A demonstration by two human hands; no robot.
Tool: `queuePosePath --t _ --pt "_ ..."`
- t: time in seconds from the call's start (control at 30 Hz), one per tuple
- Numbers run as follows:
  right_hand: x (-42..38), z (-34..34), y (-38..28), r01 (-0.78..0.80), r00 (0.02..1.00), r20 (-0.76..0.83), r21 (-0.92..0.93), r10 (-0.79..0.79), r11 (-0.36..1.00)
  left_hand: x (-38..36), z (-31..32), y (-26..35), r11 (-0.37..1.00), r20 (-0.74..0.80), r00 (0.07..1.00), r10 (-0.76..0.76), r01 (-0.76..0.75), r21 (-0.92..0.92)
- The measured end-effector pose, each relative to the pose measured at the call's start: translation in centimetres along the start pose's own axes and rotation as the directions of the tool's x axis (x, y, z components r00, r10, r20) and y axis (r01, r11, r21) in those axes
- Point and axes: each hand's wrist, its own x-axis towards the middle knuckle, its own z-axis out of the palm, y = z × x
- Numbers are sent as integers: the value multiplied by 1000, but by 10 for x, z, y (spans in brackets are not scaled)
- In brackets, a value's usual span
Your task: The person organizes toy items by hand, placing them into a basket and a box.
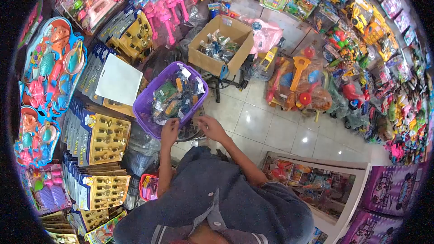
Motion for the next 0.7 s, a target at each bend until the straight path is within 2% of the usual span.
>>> queuePosePath --t 0.1,0.2,0.3,0.4,0.43,0.53,0.67,0.7 --pt "25 3 -9 41 997 -65 -15 -42 999 17 -5 -9 1000 34 999 -3 3 -24" --pt "50 7 -13 162 962 -211 -59 -171 985 42 -10 -27 979 206 974 -89 124 -162" --pt "74 9 -18 191 916 -334 -120 -221 974 53 -21 -23 983 139 990 -13 38 -180" --pt "95 14 -23 119 912 -385 -80 -141 990 78 -18 -54 993 55 997 50 -44 -107" --pt "102 19 -11 97 928 -347 -133 -139 986 83 -19 -67 995 33 995 95 -96 31" --pt "110 38 5 -10 951 -298 -309 -87 951 95 -8 -106 987 -58 996 66 -56 154" --pt "121 45 -5 -108 952 -304 -260 25 960 108 8 -141 985 65 987 -145 138 106" --pt "127 47 -4 -129 948 -316 -274 38 953 110 10 -143 991 104 988 -112 103 82"
